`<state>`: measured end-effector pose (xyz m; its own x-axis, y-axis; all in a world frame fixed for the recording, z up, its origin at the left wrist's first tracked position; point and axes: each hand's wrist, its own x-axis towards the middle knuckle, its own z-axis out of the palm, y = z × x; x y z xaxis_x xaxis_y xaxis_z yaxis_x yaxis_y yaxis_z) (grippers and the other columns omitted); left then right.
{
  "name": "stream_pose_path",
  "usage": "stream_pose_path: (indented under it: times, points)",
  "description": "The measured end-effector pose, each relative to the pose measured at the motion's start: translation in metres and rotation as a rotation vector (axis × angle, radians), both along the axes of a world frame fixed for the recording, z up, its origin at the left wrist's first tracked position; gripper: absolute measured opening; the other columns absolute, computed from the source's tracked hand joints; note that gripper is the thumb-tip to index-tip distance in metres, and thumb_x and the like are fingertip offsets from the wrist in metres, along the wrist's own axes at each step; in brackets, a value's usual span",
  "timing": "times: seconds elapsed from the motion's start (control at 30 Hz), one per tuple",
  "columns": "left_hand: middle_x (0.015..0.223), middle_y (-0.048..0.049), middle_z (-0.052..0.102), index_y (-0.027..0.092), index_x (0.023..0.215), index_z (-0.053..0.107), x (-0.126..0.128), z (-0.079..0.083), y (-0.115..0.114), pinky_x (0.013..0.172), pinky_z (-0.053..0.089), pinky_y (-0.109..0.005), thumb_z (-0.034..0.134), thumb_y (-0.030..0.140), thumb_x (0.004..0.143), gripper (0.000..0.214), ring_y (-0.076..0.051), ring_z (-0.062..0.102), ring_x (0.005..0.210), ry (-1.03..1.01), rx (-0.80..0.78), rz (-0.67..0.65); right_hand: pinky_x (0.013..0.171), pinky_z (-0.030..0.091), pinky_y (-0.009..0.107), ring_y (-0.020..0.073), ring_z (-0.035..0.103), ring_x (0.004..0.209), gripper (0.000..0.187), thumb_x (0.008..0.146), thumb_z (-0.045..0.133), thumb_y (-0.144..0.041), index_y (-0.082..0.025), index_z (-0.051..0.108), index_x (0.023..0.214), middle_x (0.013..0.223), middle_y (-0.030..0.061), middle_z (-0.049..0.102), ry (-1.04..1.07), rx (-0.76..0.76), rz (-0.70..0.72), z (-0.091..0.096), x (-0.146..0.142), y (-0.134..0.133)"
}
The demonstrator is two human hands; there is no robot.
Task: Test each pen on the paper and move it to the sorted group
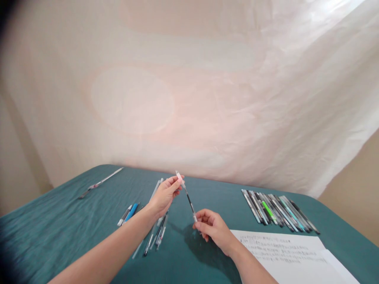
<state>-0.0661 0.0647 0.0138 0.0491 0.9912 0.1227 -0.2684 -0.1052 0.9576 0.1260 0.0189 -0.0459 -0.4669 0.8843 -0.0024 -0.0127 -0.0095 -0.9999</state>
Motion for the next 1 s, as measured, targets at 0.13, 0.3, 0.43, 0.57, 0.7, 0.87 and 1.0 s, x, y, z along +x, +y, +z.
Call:
stream_pose_path:
  times: [0.13,0.3,0.43,0.57,0.7,0.87,1.0]
  points:
    - [0.080,-0.0027,0.059,0.016,0.097,0.061,0.003,-0.001,-0.003,0.060,0.034,-0.019,0.062,0.041,0.070,0.037,-0.009,0.047,0.063,0.014,-0.017,-0.016,0.040,0.031,0.018,0.0038,0.040,0.044,0.026,0.073,0.064,-0.036,-0.016,0.055,0.088,0.073,0.0013,0.061,0.002,-0.003,-0.005,0.002,-0.001,-0.001]
    - [0.078,-0.0024,0.059,0.015,0.097,0.060,0.010,-0.009,-0.006,0.060,0.034,-0.020,0.062,0.042,0.070,0.038,-0.009,0.048,0.063,0.017,-0.022,-0.015,0.039,0.031,0.018,0.0038,0.038,0.043,0.027,0.072,0.064,-0.037,-0.016,0.056,0.086,0.070,-0.0001,0.059,0.002,0.014,-0.034,0.001,-0.002,0.000]
    - [0.080,-0.0023,0.059,0.016,0.096,0.059,0.013,-0.016,-0.005,0.061,0.034,-0.020,0.061,0.040,0.071,0.035,-0.009,0.049,0.066,-0.012,-0.045,0.021,0.036,0.028,0.016,0.0028,0.034,0.042,0.027,0.069,0.066,-0.038,-0.016,0.055,0.081,0.064,-0.0035,0.053,0.004,0.022,-0.090,0.000,-0.002,0.000]
    - [0.081,-0.0021,0.059,0.016,0.097,0.059,0.013,-0.019,-0.004,0.063,0.034,-0.020,0.062,0.038,0.070,0.035,-0.010,0.050,0.069,-0.026,-0.055,0.030,0.035,0.025,0.016,0.0020,0.031,0.040,0.029,0.069,0.066,-0.040,-0.017,0.055,0.081,0.063,-0.0042,0.052,0.014,0.017,-0.121,0.001,-0.003,0.000]
    - [0.078,-0.0015,0.059,0.015,0.095,0.059,0.012,-0.019,-0.003,0.065,0.036,-0.021,0.063,0.037,0.069,0.034,-0.010,0.052,0.071,-0.062,-0.067,0.025,0.035,0.024,0.016,0.0023,0.032,0.040,0.030,0.069,0.065,-0.042,-0.017,0.055,0.081,0.061,-0.0044,0.052,0.033,0.005,-0.159,0.001,-0.004,-0.001]
    - [0.078,-0.0021,0.059,0.015,0.091,0.059,0.014,-0.023,-0.004,0.067,0.038,-0.022,0.066,0.037,0.067,0.033,-0.011,0.053,0.071,-0.093,-0.072,0.021,0.035,0.024,0.016,0.0023,0.032,0.040,0.030,0.070,0.065,-0.043,-0.018,0.055,0.082,0.061,-0.0046,0.051,0.057,0.005,-0.198,-0.002,-0.003,0.000]
    - [0.081,-0.0035,0.060,0.014,0.089,0.059,0.023,-0.032,-0.009,0.068,0.041,-0.024,0.067,0.036,0.068,0.032,-0.012,0.055,0.074,-0.124,-0.083,-0.038,0.035,0.022,0.017,0.0024,0.030,0.039,0.028,0.071,0.063,-0.042,-0.018,0.054,0.082,0.061,-0.0050,0.049,0.073,0.019,-0.221,-0.004,-0.003,0.001]
